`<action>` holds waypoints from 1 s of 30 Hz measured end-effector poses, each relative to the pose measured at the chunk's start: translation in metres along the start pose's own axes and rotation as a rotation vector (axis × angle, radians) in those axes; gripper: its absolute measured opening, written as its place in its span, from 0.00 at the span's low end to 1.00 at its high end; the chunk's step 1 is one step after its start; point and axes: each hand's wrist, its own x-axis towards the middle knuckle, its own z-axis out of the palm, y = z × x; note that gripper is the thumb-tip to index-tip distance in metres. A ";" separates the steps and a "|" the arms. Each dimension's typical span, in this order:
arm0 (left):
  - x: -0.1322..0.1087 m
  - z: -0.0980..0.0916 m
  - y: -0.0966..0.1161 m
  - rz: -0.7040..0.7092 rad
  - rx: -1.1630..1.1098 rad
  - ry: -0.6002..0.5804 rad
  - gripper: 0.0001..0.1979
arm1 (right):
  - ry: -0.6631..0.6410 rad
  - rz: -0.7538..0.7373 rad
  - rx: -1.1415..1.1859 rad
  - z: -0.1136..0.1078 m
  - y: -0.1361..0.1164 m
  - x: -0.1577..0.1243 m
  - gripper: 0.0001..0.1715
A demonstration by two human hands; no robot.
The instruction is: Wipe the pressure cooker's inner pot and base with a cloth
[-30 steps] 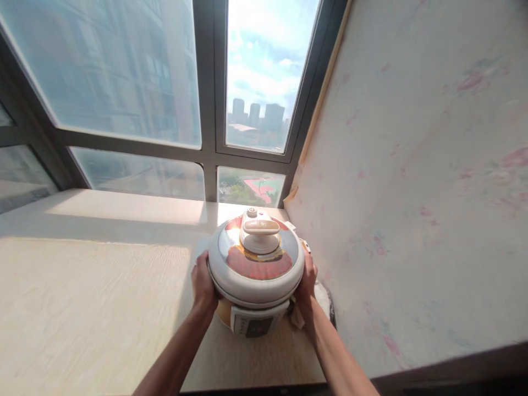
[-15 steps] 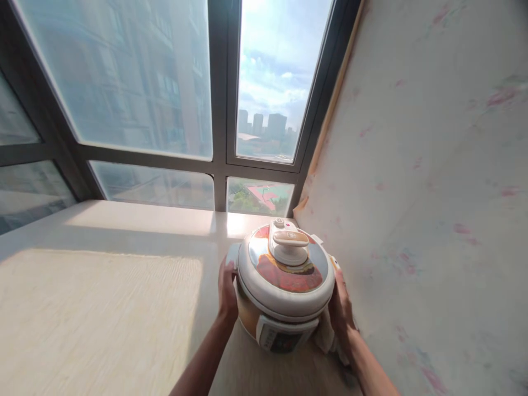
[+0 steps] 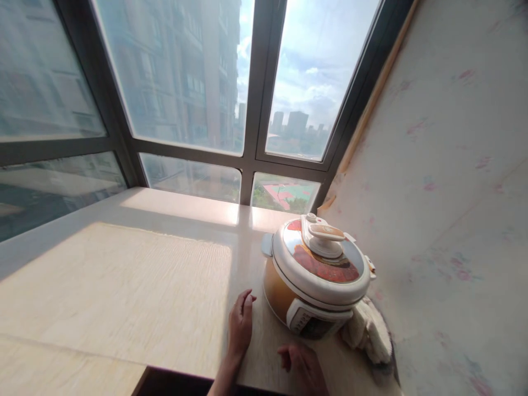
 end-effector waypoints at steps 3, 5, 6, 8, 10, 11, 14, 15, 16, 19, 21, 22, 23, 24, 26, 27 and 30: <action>-0.006 -0.005 0.002 0.040 0.051 -0.045 0.22 | -0.183 0.056 0.044 0.018 -0.002 0.024 0.37; -0.009 -0.011 0.005 0.056 0.076 -0.114 0.22 | -0.203 0.080 0.058 0.020 -0.001 0.036 0.40; -0.011 -0.014 0.006 0.061 0.081 -0.151 0.22 | -0.201 0.084 0.060 0.019 -0.001 0.039 0.40; -0.014 -0.020 0.007 0.065 0.086 -0.207 0.22 | -0.200 0.081 0.057 0.019 0.000 0.042 0.42; -0.016 -0.025 0.008 0.074 0.091 -0.228 0.22 | -0.227 0.071 0.036 0.019 0.000 0.043 0.41; -0.017 -0.026 0.009 0.080 0.093 -0.234 0.22 | -0.243 0.063 0.020 0.020 -0.001 0.042 0.41; -0.018 -0.029 0.008 0.103 0.089 -0.240 0.21 | -0.278 0.022 -0.056 0.020 -0.002 0.041 0.35; -0.018 -0.029 0.008 0.107 0.088 -0.237 0.21 | -0.281 0.005 -0.080 0.020 -0.002 0.041 0.33; -0.018 -0.028 0.008 0.110 0.087 -0.229 0.21 | -0.281 -0.008 -0.099 0.020 -0.002 0.040 0.31; -0.019 -0.027 0.009 0.107 0.084 -0.204 0.21 | -0.277 -0.026 -0.130 0.020 -0.001 0.040 0.27; -0.020 -0.028 0.010 0.099 0.077 -0.193 0.22 | -0.279 -0.028 -0.141 0.020 0.000 0.039 0.25; -0.020 -0.028 0.010 0.093 0.075 -0.188 0.22 | -0.280 -0.030 -0.145 0.020 0.000 0.039 0.24; -0.020 -0.029 0.011 0.086 0.075 -0.182 0.22 | -0.278 -0.033 -0.149 0.020 0.001 0.039 0.24; -0.020 -0.029 0.011 0.079 0.076 -0.174 0.22 | -0.278 -0.034 -0.152 0.020 0.001 0.039 0.23; -0.020 -0.030 0.011 0.072 0.084 -0.154 0.22 | -0.273 -0.036 -0.157 0.019 0.002 0.039 0.23; -0.020 -0.030 0.011 0.070 0.087 -0.144 0.22 | -0.269 -0.039 -0.160 0.019 0.002 0.038 0.23; -0.019 -0.030 0.011 0.069 0.085 -0.131 0.23 | -0.254 -0.045 -0.174 0.020 0.003 0.037 0.22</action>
